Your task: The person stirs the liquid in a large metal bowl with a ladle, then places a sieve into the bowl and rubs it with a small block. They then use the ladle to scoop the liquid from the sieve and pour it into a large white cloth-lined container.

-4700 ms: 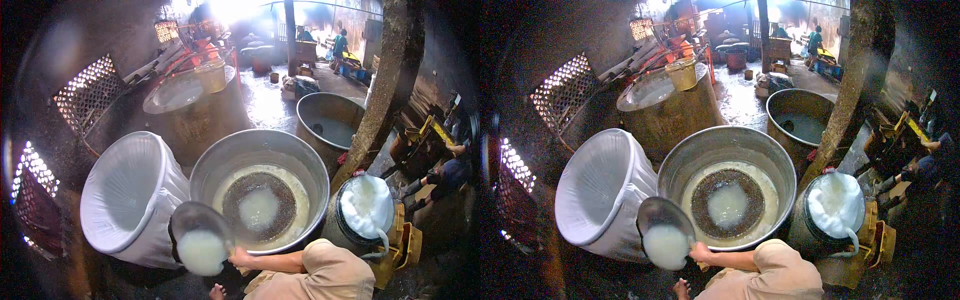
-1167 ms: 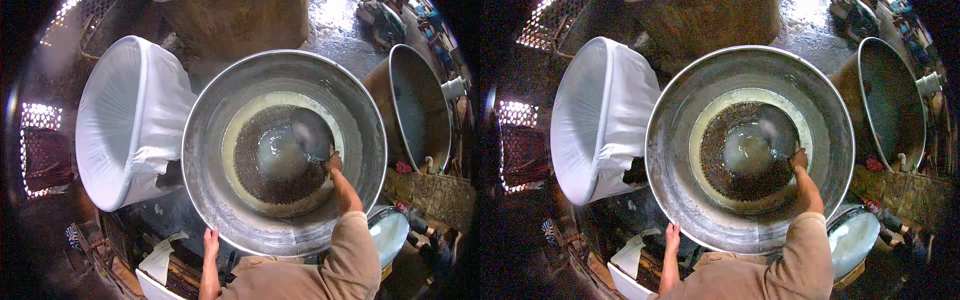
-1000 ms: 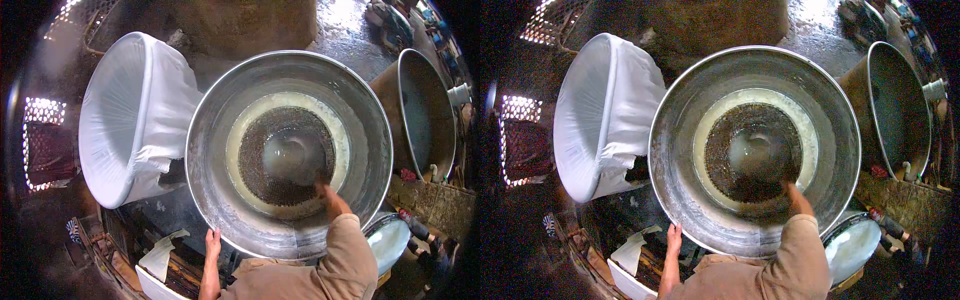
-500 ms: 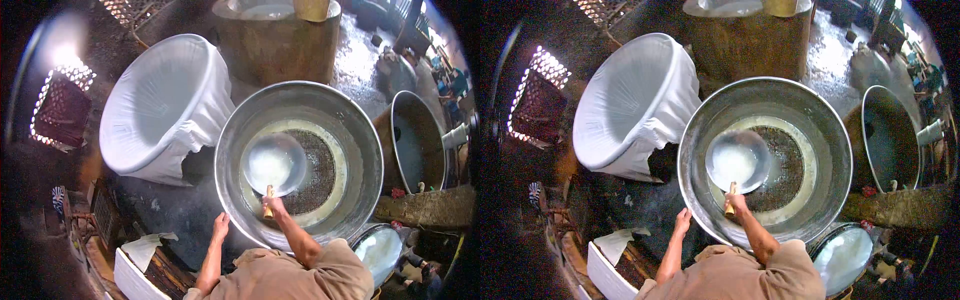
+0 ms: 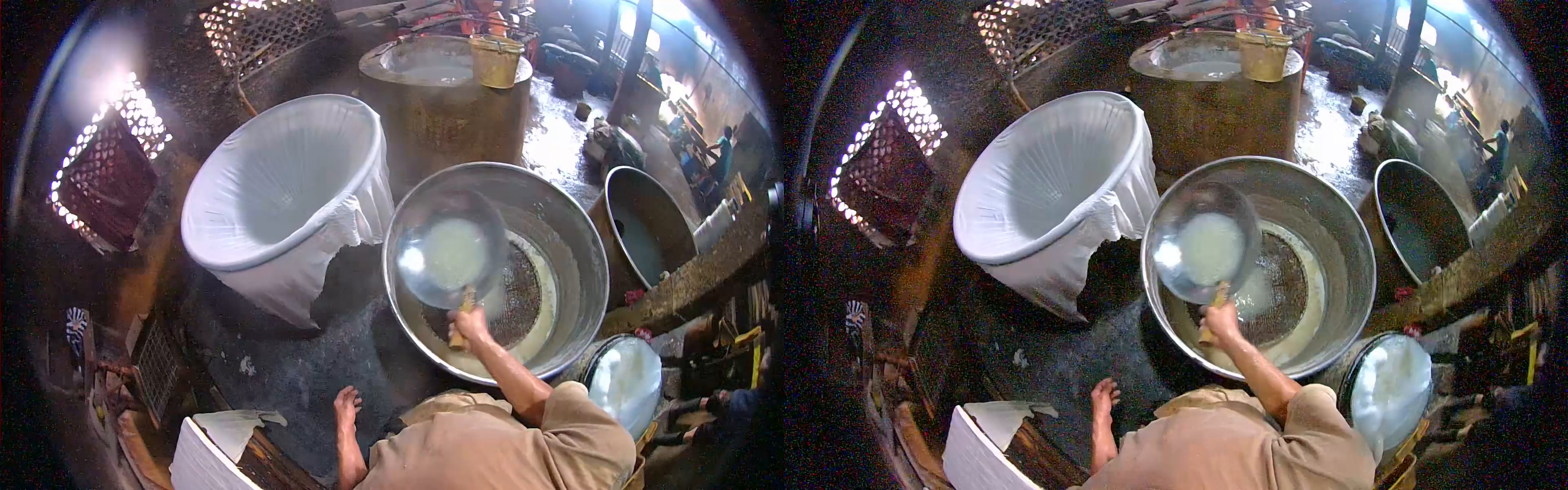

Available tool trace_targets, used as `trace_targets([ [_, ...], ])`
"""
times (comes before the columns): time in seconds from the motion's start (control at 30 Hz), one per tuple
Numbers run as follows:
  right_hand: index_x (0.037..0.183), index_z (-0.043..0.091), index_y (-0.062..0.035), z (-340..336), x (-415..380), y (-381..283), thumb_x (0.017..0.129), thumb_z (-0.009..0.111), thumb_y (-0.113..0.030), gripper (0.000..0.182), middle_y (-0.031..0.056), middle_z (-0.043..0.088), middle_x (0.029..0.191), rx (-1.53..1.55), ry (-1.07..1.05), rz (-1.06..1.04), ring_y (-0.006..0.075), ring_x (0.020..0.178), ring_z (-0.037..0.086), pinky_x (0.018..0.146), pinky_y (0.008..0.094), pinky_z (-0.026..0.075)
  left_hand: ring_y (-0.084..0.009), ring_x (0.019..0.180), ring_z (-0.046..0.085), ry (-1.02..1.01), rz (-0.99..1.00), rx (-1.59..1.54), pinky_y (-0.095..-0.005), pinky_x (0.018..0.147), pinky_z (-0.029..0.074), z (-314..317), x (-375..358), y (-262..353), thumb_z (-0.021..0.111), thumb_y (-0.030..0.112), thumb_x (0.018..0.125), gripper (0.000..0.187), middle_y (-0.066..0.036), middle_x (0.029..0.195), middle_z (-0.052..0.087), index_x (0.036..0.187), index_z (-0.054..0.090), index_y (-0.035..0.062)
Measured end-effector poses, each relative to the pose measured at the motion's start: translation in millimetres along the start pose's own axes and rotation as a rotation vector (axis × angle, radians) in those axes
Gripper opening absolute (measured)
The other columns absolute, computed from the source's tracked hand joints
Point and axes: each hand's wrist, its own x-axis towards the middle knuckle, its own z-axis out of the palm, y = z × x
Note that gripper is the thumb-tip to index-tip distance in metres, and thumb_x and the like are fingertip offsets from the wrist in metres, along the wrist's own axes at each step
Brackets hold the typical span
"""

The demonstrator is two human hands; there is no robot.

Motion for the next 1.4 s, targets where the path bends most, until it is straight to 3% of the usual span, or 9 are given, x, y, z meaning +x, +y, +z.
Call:
trace_targets([
  [0.23, 0.095, 0.038, -0.0008, 45, -45, 28, 0.069, 0.060, -0.007, 0.034, 0.0102, 0.050, 0.070, -0.269, -0.136, -0.079, 0.0167, 0.049, 0.050, 0.039, 0.0316, 0.039, -0.0129, 0.076, 0.055, -0.088, 0.033, 0.061, -0.0252, 0.064, 0.042, 7, -11, 26, 0.054, 0.030, 0.081, 0.040, -0.006, 0.100, 0.057, 0.111, 0.050, 0.0044],
  [0.33, 0.085, 0.046, -0.0006, 43, -34, 29, 0.071, 0.061, -0.014, 0.025, 0.0067, 0.050, 0.063, -0.447, 0.022, -0.827, 0.0126, 0.045, 0.046, 0.040, 0.0281, 0.037, -0.0121, 0.078, 0.054, -0.170, 0.051, 0.111, -0.0241, 0.065, 0.041, 26, -2, 41, 0.052, 0.032, 0.082, 0.042, -0.005, 0.101, 0.057, 0.112, 0.049, 0.0042],
  [0.47, 0.057, 0.053, -0.0036, 26, -15, -15, 0.070, 0.062, -0.017, 0.021, 0.0009, 0.050, 0.046, 0.030, -0.308, -0.325, 0.0080, 0.040, 0.045, 0.039, 0.0237, 0.034, -0.0114, 0.080, 0.053, -0.219, 0.048, 0.181, -0.0230, 0.066, 0.040, 60, 3, 63, 0.050, 0.033, 0.082, 0.043, -0.006, 0.102, 0.056, 0.113, 0.048, 0.0033],
  [0.73, 0.074, 0.053, 0.0005, -101, 113, 61, 0.071, 0.061, -0.010, 0.013, 0.0045, 0.051, 0.055, -0.072, -0.016, 0.236, 0.0135, 0.044, 0.049, 0.040, 0.0282, 0.040, -0.0199, 0.086, 0.055, -0.213, 0.035, 0.330, -0.0291, 0.076, 0.042, 148, 47, 71, 0.049, 0.022, 0.084, 0.041, -0.011, 0.099, 0.056, 0.115, 0.044, -0.0042],
  [0.9, 0.063, 0.050, -0.0052, -224, 260, 194, 0.069, 0.059, -0.006, 0.011, 0.0057, 0.047, 0.050, -0.709, 0.235, 0.212, 0.0190, 0.042, 0.050, 0.036, 0.0343, 0.039, -0.0229, 0.079, 0.053, -0.175, 0.172, 0.726, -0.0333, 0.070, 0.041, 173, 53, 78, 0.050, 0.022, 0.084, 0.030, -0.015, 0.086, 0.056, 0.097, 0.048, -0.0059],
  [0.97, 0.083, 0.052, -0.0009, -295, 332, 247, 0.068, 0.059, -0.007, 0.017, 0.0079, 0.056, 0.073, -0.222, 0.179, 0.278, 0.0234, 0.064, 0.055, 0.055, 0.0377, 0.045, -0.0202, 0.073, 0.050, -0.108, 0.207, 0.705, -0.0323, 0.067, 0.040, 184, 45, 88, 0.051, 0.019, 0.083, 0.023, -0.014, 0.078, 0.053, 0.087, 0.046, -0.0038],
  [1.03, 0.102, 0.044, 0.0015, -278, 294, 93, 0.069, 0.062, -0.014, 0.041, 0.0165, 0.055, 0.094, -0.828, 0.446, 0.150, 0.0275, 0.083, 0.054, 0.070, 0.0388, 0.045, -0.0190, 0.068, 0.047, -0.105, 0.118, 0.740, -0.0314, 0.065, 0.039, 190, 40, 100, 0.051, 0.016, 0.083, 0.019, -0.012, 0.075, 0.052, 0.086, 0.046, -0.0024],
  [1.2, 0.107, 0.040, 0.0006, -312, 331, 60, 0.068, 0.066, -0.020, 0.052, 0.0210, 0.055, 0.097, -1.191, 0.329, 0.284, 0.0348, 0.090, 0.055, 0.075, 0.0419, 0.046, -0.0150, 0.069, 0.047, -0.129, 0.066, 0.614, -0.0292, 0.065, 0.039, 196, 37, 104, 0.048, 0.014, 0.086, 0.017, -0.008, 0.078, 0.053, 0.093, 0.045, -0.0007],
  [1.4, 0.100, 0.052, -0.0028, -297, 296, 230, 0.078, 0.054, -0.026, 0.032, 0.0103, 0.056, 0.091, -0.400, -0.092, 0.527, 0.0249, 0.084, 0.053, 0.065, 0.0374, 0.045, -0.0155, 0.072, 0.049, -0.051, 0.035, 0.664, -0.0292, 0.066, 0.039, 204, 28, 112, 0.050, 0.020, 0.086, 0.022, -0.009, 0.079, 0.054, 0.095, 0.046, 0.0000],
])
